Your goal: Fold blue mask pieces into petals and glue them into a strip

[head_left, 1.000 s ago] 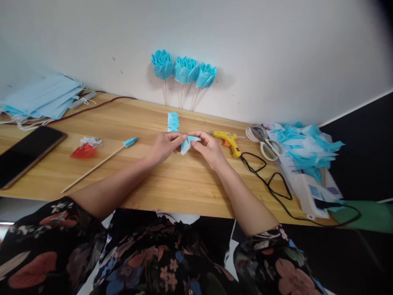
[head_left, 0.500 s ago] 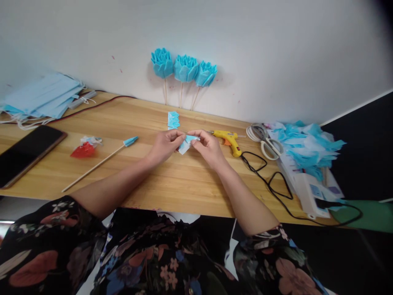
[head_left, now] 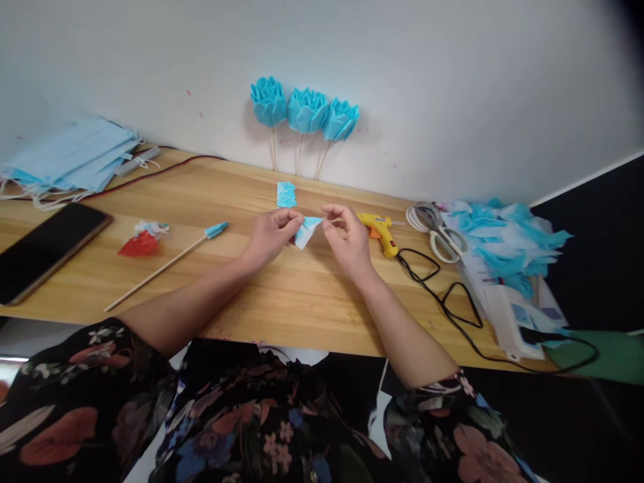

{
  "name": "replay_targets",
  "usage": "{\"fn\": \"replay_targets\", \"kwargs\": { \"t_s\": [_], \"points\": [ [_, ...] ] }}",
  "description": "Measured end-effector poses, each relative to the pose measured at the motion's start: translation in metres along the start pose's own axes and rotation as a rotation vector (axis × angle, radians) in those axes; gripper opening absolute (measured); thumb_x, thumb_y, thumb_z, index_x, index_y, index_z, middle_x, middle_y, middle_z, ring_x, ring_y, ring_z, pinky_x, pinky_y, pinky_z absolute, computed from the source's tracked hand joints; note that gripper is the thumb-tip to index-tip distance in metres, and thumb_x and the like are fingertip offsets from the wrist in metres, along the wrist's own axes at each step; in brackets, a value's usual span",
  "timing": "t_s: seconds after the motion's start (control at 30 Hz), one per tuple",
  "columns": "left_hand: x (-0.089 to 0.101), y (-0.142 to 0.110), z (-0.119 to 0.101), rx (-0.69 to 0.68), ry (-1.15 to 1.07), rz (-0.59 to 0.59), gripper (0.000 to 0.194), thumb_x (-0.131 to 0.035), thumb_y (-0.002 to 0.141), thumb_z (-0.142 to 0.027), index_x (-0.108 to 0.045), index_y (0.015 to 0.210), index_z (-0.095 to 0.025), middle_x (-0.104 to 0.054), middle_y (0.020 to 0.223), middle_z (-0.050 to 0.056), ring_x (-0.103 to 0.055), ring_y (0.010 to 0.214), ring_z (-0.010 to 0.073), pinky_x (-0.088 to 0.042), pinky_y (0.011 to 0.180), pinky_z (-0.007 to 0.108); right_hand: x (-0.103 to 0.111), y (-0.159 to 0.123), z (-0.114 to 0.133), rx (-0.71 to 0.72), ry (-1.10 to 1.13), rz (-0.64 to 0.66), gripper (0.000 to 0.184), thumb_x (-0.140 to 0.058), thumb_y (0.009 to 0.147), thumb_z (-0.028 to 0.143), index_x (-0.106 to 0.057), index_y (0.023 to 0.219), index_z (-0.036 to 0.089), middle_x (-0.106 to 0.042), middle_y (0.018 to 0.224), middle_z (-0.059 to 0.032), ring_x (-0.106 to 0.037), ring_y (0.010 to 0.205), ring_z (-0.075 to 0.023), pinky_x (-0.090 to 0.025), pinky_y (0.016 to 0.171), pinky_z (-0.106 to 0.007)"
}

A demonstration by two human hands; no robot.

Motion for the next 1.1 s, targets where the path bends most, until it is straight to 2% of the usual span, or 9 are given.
{"fn": "replay_targets", "kwargs": {
  "t_s": [0.13, 0.33, 0.43, 0.57, 0.67, 0.97, 1.1],
  "points": [
    [0.002, 0.001, 0.001, -0.01, -0.033, -0.043, 0.02, -0.066, 0.086, -0.035, -0.064, 0.076, -0.017, -0.059, 0.06, -0.003, -0.051, 0.052, 0.0083, -0.044, 0.054, 0.022, 0.002, -0.005, 0.019, 0.235, -0.193, -0.011, 0.005, -0.063, 0.089, 0.031, -0.064, 0.093, 0.028, -0.07, 0.113, -0.006, -0.061, 0.111, -0.0275, -0.046, 0.103, -0.05],
    [0.001, 0.002, 0.004, -0.041, -0.07, -0.094, 0.018, -0.065, 0.086, -0.031, -0.064, 0.075, -0.017, -0.058, 0.061, -0.003, -0.052, 0.055, 0.0086, -0.044, 0.056, 0.022, -0.006, -0.01, 0.023, 0.343, -0.359, -0.008, 0.014, -0.072, 0.086, 0.039, -0.064, 0.09, 0.028, -0.064, 0.128, -0.007, -0.057, 0.121, -0.0314, -0.043, 0.105, -0.054],
    [0.001, 0.002, 0.005, -0.057, -0.073, -0.102, 0.019, -0.067, 0.086, -0.033, -0.064, 0.074, -0.018, -0.058, 0.061, -0.003, -0.052, 0.055, 0.0082, -0.044, 0.055, 0.022, -0.01, -0.01, 0.022, 0.332, -0.382, -0.016, 0.017, -0.074, 0.085, 0.04, -0.064, 0.09, 0.027, -0.062, 0.133, -0.0076, -0.055, 0.125, -0.0322, -0.042, 0.107, -0.055],
    [-0.001, 0.001, 0.006, -0.055, -0.099, -0.086, 0.021, -0.068, 0.086, -0.035, -0.064, 0.076, -0.017, -0.06, 0.061, -0.003, -0.053, 0.054, 0.0081, -0.045, 0.055, 0.021, -0.013, -0.01, 0.023, 0.266, -0.366, -0.005, 0.007, -0.07, 0.086, 0.029, -0.064, 0.083, 0.026, -0.061, 0.135, -0.0077, -0.052, 0.13, -0.0329, -0.04, 0.11, -0.057],
    [-0.002, 0.001, 0.007, -0.034, -0.115, -0.071, 0.024, -0.069, 0.086, -0.038, -0.064, 0.076, -0.017, -0.06, 0.058, -0.003, -0.055, 0.053, 0.0086, -0.047, 0.056, 0.021, -0.013, -0.01, 0.022, 0.228, -0.341, -0.028, 0.008, -0.066, 0.087, 0.023, -0.064, 0.08, 0.025, -0.062, 0.132, -0.0086, -0.052, 0.129, -0.0323, -0.039, 0.11, -0.058],
    [-0.003, 0.001, 0.01, 0.001, -0.246, -0.029, 0.029, -0.074, 0.083, -0.043, -0.066, 0.078, -0.016, -0.067, 0.064, 0.0, -0.062, 0.057, 0.0101, -0.052, 0.059, 0.022, -0.007, -0.007, 0.014, 0.207, -0.359, -0.092, 0.006, -0.065, 0.087, 0.022, -0.064, 0.082, 0.024, -0.065, 0.124, -0.009, -0.06, 0.118, -0.0279, -0.045, 0.104, -0.05],
    [-0.003, 0.001, 0.012, 0.004, -0.271, -0.022, 0.029, -0.076, 0.082, -0.043, -0.067, 0.077, -0.016, -0.068, 0.064, 0.001, -0.063, 0.057, 0.0105, -0.053, 0.06, 0.023, -0.007, -0.005, 0.01, 0.15, -0.249, -0.071, 0.006, -0.066, 0.086, 0.024, -0.063, 0.08, 0.024, -0.069, 0.113, -0.0076, -0.063, 0.116, -0.0263, -0.047, 0.104, -0.047]
  ]
}}
Point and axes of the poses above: each hand's wrist, its own y-axis towards the middle knuckle, its own x-axis out of the back of the hand, z = x × y, the point moved 2 cm from there along y, towards the middle knuckle
